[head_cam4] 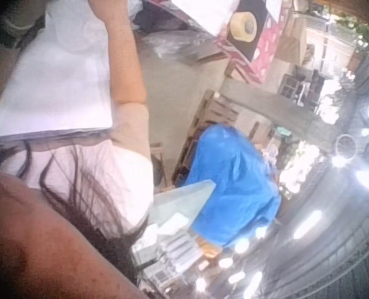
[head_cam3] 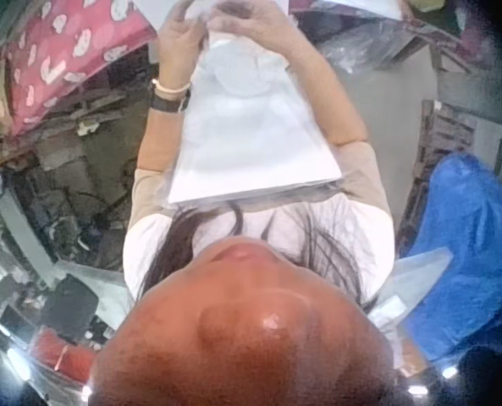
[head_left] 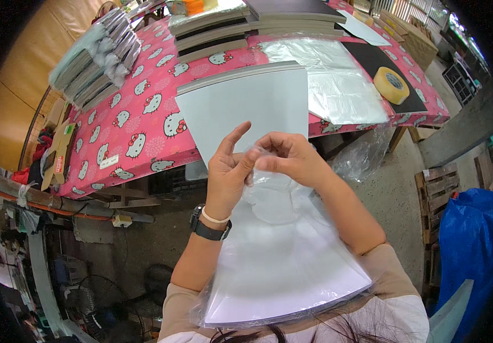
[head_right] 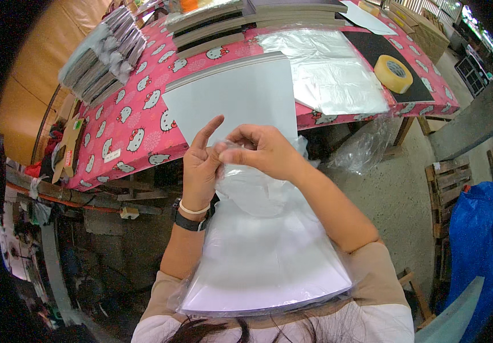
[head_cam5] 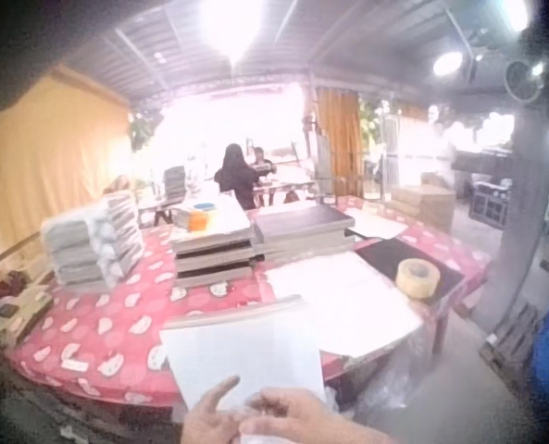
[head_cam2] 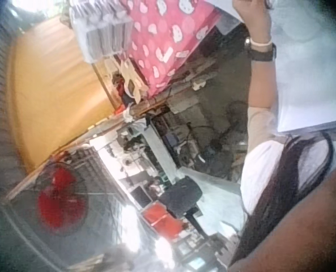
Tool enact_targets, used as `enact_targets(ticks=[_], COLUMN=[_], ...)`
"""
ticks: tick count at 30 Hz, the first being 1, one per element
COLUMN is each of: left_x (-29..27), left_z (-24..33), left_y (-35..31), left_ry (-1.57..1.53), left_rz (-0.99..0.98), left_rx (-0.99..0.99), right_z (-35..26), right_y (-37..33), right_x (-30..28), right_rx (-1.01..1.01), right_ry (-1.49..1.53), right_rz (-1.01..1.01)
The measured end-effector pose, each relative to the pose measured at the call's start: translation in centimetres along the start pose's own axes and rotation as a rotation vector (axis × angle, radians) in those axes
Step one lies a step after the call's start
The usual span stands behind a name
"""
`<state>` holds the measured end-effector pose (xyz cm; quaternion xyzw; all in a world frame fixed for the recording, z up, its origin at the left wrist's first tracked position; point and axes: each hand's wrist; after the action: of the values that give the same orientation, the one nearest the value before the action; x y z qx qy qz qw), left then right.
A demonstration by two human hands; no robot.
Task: The person places black and white notebooks into clear plastic bags one at a time, then stacks the wrapped items on a table. The person handles the notebooks and plastic bags by hand throughout the process.
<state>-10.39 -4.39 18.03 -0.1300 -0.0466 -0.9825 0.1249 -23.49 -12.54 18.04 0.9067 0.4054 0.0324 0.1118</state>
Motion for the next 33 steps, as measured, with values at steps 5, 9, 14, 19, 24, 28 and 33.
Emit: enact_targets(ticks=[5,9,14,19,24,28,33], left_x=[0.7,0.3,0.3,0.1,-0.7,-1.0,-1.0], left_z=[-0.3,-1.2,-0.9,-1.5,-0.4,-0.2,-0.7], left_y=[-0.2,-0.2,-0.5,-0.4,-0.4,-1.0,-0.7], left_ry=[0.041,0.123,0.232,0.194,0.023,0.1,0.083], left_rz=[0.021,0.061,0.112,0.137,-0.245,-0.187,-0.078], left_rx=[0.069,0.04,0.047,0.12,-0.166,-0.148,-0.121], right_z=[-0.4,-0.6,0.0,0.1,-0.5,-0.7,-0.5], right_y=[-0.3,-0.3,-0.5,-0.7,-0.1,0.3,0.4], right_x=[-0.9,-0.7,-1.0,-0.4,-1.9,-3.3,-2.2], right_rx=[0.033,0.025,-0.023,0.087,0.082,0.05,0.02], right_ry=[0.089,0.089,0.092,0.673,0.437,0.266,0.404], right_rz=[0.098,0.112,0.094,-0.133,-0.103,0.146,0.162])
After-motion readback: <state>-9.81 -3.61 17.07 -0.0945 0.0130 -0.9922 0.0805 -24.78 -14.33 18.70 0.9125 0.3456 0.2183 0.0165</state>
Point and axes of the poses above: each hand's wrist, its own y-axis towards the middle knuckle, its own x-axis out of the palm, z = x × y, and after that the axes turned 3 degrees about -x, right-handed
